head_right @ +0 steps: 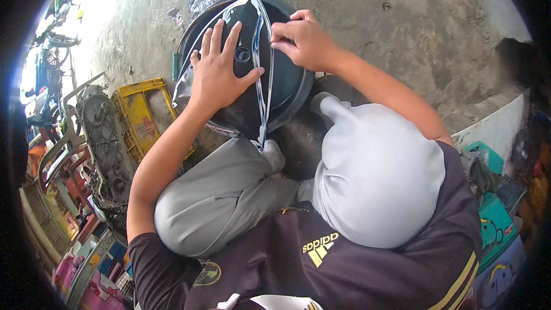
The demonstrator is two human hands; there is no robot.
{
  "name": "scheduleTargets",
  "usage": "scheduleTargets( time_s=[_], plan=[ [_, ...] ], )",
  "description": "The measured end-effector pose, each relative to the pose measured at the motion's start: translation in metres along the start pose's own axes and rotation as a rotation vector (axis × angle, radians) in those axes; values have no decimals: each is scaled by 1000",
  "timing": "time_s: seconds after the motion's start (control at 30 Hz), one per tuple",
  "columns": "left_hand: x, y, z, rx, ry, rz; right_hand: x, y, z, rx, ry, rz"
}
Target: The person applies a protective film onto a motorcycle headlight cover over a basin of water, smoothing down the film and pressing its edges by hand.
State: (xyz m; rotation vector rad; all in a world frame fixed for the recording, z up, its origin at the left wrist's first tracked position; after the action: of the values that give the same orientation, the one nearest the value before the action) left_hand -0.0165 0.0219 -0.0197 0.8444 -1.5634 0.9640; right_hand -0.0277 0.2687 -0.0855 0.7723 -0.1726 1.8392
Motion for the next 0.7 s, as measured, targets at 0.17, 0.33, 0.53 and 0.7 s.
scheduleTargets(
  time_s=[0.17, 0.33, 0.53, 0.7],
  plan=[
    [1, 2, -1, 6, 4, 0, 5, 7, 0, 83, 4, 19],
    [3, 0, 0, -3, -15, -14, 10, 4, 8, 89, -50, 111],
    [1, -1, 0, 2, -17, -4, 11, 7, 3, 96, -7, 97],
    [1, 1, 0, 4, -13, -4, 11, 10, 2, 91, -9, 144]
  ],
)
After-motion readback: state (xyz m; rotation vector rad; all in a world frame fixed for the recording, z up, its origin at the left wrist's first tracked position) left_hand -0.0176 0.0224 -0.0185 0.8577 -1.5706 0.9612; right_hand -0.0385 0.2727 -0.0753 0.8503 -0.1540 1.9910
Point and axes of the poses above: each hand's wrist, its own y-axis towards the middle knuckle, its own x-axis out of the back of the hand, z = x × y, the point moved 1 cm from there along y, towards the middle knuckle, and after that the axes turned 1 degree about -y, right-handed, at the moved point
